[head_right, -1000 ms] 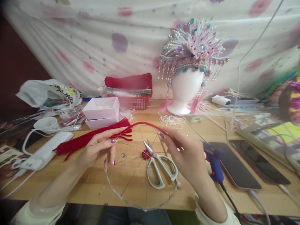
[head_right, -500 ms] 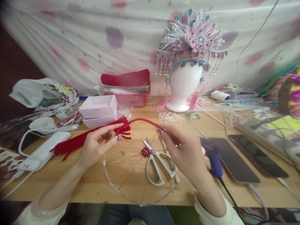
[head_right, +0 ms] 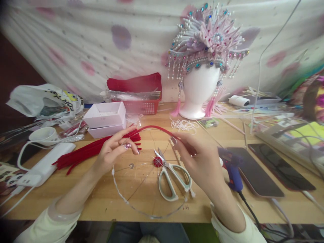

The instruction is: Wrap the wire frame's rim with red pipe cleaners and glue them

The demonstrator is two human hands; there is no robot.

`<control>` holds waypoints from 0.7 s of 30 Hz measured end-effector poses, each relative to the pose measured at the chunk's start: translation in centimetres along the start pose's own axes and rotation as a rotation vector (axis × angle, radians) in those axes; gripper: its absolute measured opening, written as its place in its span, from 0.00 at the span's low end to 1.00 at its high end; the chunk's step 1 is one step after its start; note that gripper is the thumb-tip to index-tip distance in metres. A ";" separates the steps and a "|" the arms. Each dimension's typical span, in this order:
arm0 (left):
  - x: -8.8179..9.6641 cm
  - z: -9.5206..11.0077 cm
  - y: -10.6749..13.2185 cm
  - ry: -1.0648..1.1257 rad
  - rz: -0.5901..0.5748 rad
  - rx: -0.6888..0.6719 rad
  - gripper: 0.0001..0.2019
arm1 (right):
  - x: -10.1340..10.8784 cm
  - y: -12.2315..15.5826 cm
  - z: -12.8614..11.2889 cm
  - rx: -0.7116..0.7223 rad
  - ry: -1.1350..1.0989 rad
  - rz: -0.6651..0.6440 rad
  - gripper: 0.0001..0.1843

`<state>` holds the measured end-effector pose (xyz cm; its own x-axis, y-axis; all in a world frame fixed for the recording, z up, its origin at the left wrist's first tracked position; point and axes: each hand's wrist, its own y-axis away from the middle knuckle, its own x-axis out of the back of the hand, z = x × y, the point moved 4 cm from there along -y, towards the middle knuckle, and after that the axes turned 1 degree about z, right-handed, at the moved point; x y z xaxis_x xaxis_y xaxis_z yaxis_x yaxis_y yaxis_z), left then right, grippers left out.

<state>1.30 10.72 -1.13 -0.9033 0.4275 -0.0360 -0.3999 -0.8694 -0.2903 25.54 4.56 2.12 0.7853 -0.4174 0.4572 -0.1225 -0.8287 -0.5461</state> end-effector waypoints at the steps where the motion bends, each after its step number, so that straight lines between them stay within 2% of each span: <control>1: 0.0 -0.3 0.0 0.022 -0.009 -0.002 0.26 | 0.0 0.0 0.1 -0.003 -0.001 0.004 0.11; 6: 0.0 -1.4 -0.2 0.096 0.033 -0.026 0.22 | -0.1 0.1 0.1 0.006 0.006 0.011 0.10; 12: 0.1 -1.6 -0.2 0.179 0.051 0.011 0.22 | -0.2 0.0 0.1 -0.041 -0.037 -0.019 0.12; 16: 0.0 -1.4 0.0 0.134 0.019 0.010 0.25 | -0.2 -0.1 0.3 -0.120 -0.084 -0.044 0.13; 21: -0.3 -0.5 0.5 0.063 -0.006 0.004 0.27 | 0.1 -0.7 0.0 -0.105 -0.092 -0.053 0.11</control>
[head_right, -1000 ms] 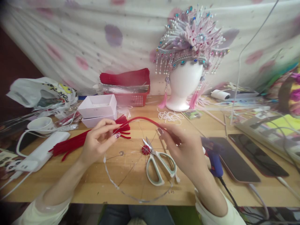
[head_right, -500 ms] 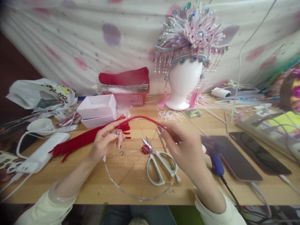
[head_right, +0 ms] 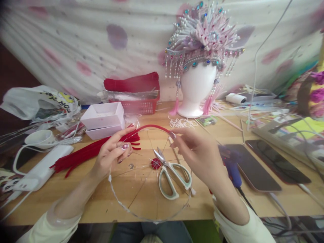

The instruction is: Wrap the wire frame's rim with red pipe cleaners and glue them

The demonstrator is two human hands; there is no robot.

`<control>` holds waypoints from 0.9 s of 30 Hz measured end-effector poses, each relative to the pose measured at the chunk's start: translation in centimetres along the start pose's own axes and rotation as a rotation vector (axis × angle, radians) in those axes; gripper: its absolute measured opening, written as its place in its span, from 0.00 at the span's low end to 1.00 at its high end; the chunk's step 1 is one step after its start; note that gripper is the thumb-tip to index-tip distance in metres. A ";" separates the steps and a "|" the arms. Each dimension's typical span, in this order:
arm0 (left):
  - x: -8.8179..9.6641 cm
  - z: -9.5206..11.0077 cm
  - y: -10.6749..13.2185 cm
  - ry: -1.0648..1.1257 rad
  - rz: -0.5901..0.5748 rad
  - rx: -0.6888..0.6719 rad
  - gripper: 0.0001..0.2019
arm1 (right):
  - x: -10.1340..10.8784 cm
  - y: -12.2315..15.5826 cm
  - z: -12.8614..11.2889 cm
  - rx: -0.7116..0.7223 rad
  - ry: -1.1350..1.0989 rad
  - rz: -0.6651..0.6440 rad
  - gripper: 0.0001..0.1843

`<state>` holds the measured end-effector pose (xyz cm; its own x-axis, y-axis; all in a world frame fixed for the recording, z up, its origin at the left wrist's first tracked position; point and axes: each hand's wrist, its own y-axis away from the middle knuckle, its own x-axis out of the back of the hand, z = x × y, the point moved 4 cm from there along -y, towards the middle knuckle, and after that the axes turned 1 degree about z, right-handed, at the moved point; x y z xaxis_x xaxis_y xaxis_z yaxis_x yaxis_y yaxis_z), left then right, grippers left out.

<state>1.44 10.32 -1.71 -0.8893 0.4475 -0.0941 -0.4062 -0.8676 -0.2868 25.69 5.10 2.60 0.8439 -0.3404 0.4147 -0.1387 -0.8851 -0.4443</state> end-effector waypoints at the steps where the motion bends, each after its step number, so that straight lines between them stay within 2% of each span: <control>1: -0.1 0.2 0.1 -0.009 0.001 0.004 0.26 | 0.1 -0.1 -0.1 0.003 0.008 0.000 0.12; 9: -0.2 0.9 1.0 -0.020 -0.036 0.037 0.25 | 0.3 0.0 -0.3 -0.032 0.047 -0.027 0.15; 18: 0.0 0.7 0.8 -0.002 -0.016 0.016 0.23 | 0.3 -0.1 0.0 -0.054 0.061 -0.062 0.19; 23: 0.0 0.8 0.7 0.034 -0.032 0.014 0.24 | 1.1 -0.4 1.6 -0.107 0.085 0.003 0.26; 27: 0.1 0.8 0.5 0.041 -0.035 0.040 0.24 | 1.1 -0.8 4.5 -0.292 0.108 -0.044 0.30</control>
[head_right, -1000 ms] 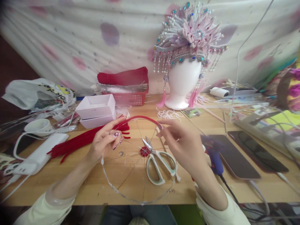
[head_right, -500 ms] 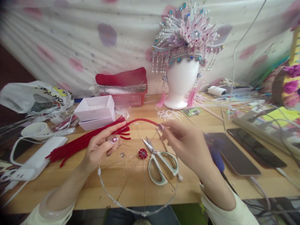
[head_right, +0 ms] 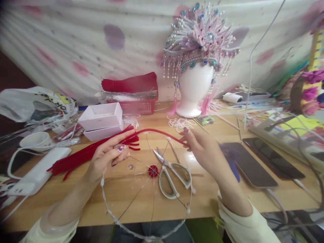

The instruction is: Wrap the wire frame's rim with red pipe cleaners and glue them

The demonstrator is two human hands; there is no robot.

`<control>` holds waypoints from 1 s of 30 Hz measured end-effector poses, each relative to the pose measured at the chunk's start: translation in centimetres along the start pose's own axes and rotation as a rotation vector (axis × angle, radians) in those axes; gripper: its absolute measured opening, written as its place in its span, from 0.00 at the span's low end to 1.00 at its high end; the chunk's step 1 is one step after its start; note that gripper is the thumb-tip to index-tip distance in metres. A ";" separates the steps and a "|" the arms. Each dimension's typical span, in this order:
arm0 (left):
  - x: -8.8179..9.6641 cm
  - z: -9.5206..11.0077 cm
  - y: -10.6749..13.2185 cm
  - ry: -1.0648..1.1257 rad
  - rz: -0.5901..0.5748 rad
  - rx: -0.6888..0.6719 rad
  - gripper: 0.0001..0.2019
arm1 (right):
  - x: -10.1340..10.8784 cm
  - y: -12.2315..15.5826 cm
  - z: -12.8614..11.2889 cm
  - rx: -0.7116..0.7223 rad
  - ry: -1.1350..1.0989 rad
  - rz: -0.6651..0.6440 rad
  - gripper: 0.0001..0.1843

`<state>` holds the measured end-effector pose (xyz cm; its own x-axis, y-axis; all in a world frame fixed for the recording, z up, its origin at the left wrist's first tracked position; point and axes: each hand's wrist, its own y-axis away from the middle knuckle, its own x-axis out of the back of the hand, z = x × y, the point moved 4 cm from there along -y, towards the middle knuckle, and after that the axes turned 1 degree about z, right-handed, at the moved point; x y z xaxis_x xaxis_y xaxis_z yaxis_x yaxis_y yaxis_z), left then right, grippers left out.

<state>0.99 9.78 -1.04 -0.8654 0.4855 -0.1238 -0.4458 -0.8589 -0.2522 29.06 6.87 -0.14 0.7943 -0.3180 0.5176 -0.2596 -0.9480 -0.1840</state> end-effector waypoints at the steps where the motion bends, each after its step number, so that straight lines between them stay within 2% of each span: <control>1: 0.1 0.1 -0.1 0.013 -0.002 0.005 0.24 | -0.2 -0.3 0.6 -0.032 0.030 -0.029 0.28; 6: 1.1 0.5 -0.5 0.107 -0.022 0.081 0.21 | -1.2 -1.5 2.6 -0.036 0.375 -0.231 0.17; 8: 1.5 0.6 -0.6 0.162 -0.050 0.126 0.20 | -1.7 -1.6 2.9 -0.031 0.430 -0.298 0.14; 14: 1.5 -0.6 -1.0 0.341 -0.141 0.357 0.16 | -3.2 -1.4 2.8 -0.019 0.574 -0.390 0.13; 18: 1.0 -2.1 -0.8 0.403 -0.214 0.589 0.13 | -4.1 -0.9 2.5 -0.038 0.658 -0.405 0.09; 20: 0.8 -2.8 -0.6 0.419 -0.234 0.663 0.12 | -4.4 -0.8 2.4 -0.048 0.690 -0.396 0.08; 25: 0.8 -4.2 -0.1 0.435 -0.250 0.726 0.13 | -4.5 -0.8 2.0 -0.018 0.688 -0.361 0.08; 30: 1.1 -4.9 0.4 0.430 -0.281 0.747 0.19 | -3.2 -1.3 2.2 0.060 0.579 -0.270 0.09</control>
<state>1.01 10.76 -5.94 -0.6091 0.5837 -0.5370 -0.7897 -0.5088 0.3427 28.06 9.18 -3.41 0.3975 -0.0390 0.9168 -0.0479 -0.9986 -0.0218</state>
